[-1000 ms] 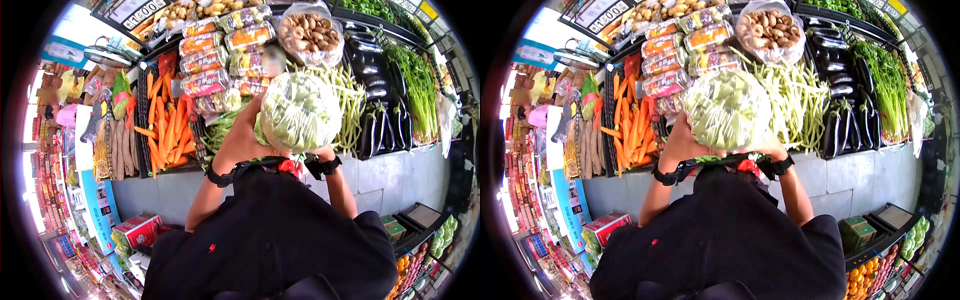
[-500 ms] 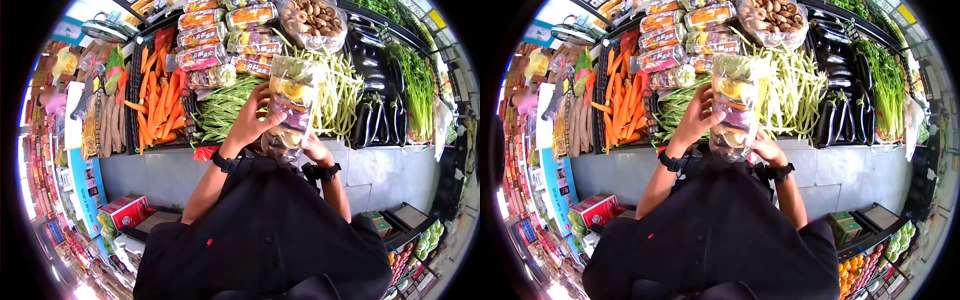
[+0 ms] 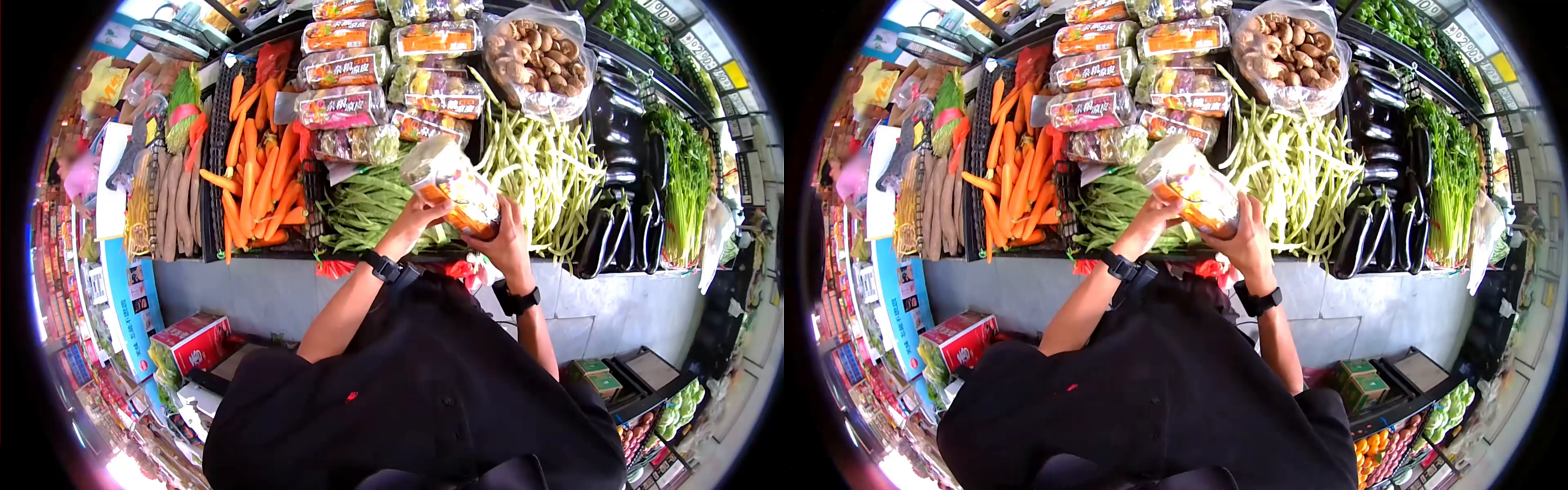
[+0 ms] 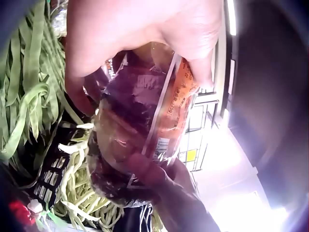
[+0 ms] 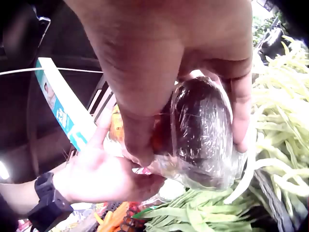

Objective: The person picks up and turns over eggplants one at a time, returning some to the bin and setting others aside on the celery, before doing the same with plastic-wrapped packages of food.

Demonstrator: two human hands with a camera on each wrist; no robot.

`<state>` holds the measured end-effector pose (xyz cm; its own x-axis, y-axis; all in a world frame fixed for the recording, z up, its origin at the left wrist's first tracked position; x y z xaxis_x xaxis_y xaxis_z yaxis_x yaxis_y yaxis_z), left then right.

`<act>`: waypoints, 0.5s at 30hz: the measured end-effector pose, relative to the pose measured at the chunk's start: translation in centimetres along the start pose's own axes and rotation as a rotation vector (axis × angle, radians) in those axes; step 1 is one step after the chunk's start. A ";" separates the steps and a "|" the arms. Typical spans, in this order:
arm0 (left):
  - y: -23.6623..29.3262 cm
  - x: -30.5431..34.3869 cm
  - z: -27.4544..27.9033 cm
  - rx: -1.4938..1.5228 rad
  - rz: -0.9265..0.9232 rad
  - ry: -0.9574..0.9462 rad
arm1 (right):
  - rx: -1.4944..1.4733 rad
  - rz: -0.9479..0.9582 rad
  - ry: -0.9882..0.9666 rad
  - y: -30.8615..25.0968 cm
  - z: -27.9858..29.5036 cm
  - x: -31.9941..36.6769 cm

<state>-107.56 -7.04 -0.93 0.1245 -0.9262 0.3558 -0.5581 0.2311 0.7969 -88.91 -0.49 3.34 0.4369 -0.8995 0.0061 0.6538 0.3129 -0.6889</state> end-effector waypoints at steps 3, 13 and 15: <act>-2.0 -3.7 3.8 0.178 -0.016 -0.047 | 0.089 0.015 -0.023 -1.6 -0.4 -4.4; -3.8 -10.9 6.9 0.492 0.074 0.258 | 0.436 0.069 -0.123 -2.1 -5.6 -16.2; -2.2 -9.9 6.3 0.191 0.238 0.053 | 0.328 0.116 -0.090 -1.8 -5.4 -16.0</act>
<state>-112.76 -0.22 -9.26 0.0115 -0.8349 0.5502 -0.7203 0.3748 0.5837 -100.41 11.69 0.61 0.5633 -0.8261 0.0154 0.7537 0.5061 -0.4194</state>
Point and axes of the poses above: each hand's wrist, its own x-axis away from the middle knuckle, its own z-axis out of the back of the hand, y = z × x, the point moved 4 cm from there along -x, towards the middle knuckle, and after that the axes turned 6 degrees about -z, right-handed, at the moved point
